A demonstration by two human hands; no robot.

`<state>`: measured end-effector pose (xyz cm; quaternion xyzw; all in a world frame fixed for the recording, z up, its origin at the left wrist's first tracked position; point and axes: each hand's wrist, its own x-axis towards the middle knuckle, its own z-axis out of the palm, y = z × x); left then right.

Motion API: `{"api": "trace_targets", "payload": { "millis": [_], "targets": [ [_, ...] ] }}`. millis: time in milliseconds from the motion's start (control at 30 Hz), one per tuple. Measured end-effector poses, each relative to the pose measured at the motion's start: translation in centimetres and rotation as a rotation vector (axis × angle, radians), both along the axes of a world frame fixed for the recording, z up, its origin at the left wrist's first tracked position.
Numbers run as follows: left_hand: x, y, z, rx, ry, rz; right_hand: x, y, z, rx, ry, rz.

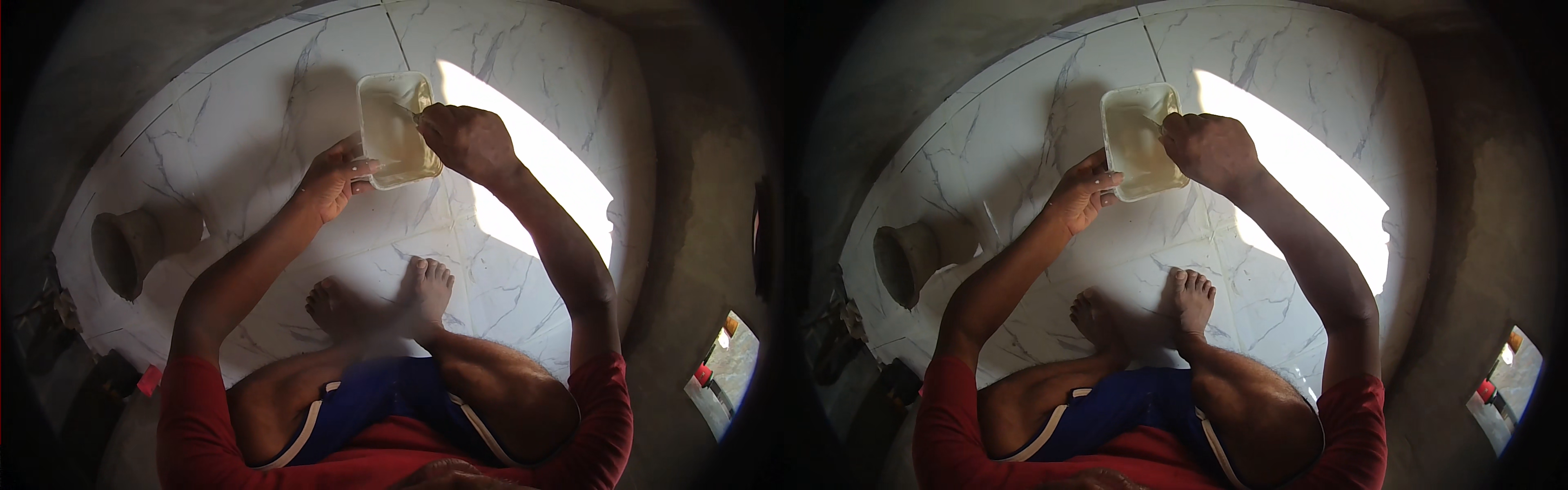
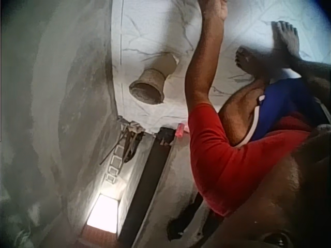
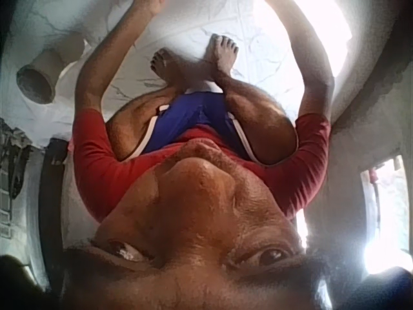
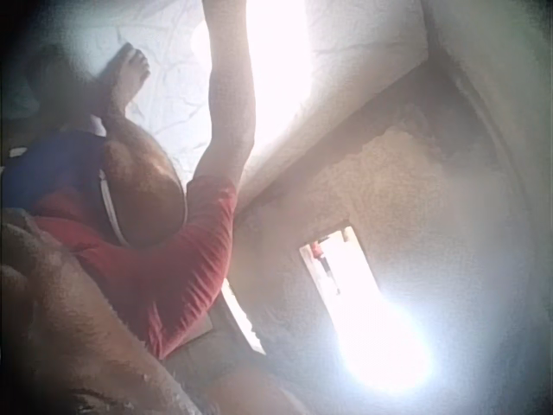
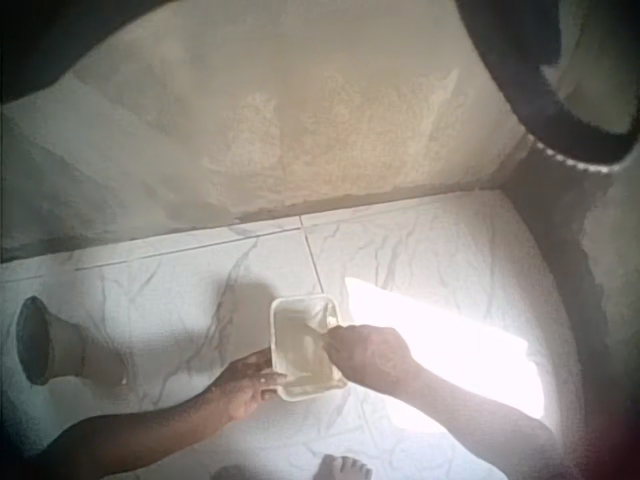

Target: The person applies a white substance along the gaps between floor tiles using a small tool, then adds water and powder to a container and mixes them into a paste.

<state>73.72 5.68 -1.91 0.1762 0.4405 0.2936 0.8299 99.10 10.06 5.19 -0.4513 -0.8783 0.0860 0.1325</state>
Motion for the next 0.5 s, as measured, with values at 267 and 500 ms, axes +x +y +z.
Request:
{"api": "trace_targets", "payload": {
  "millis": [267, 500],
  "targets": [
    [-0.1, 0.3, 0.2, -0.010, 0.002, 0.075, -1.0, -4.3, -0.4, -0.126, -0.057, -0.051],
    [0.3, 0.4, 0.7, -0.003, 0.001, 0.098, -2.9, -3.8, -0.6, -0.224, 0.070, 0.069]
  ]
}}
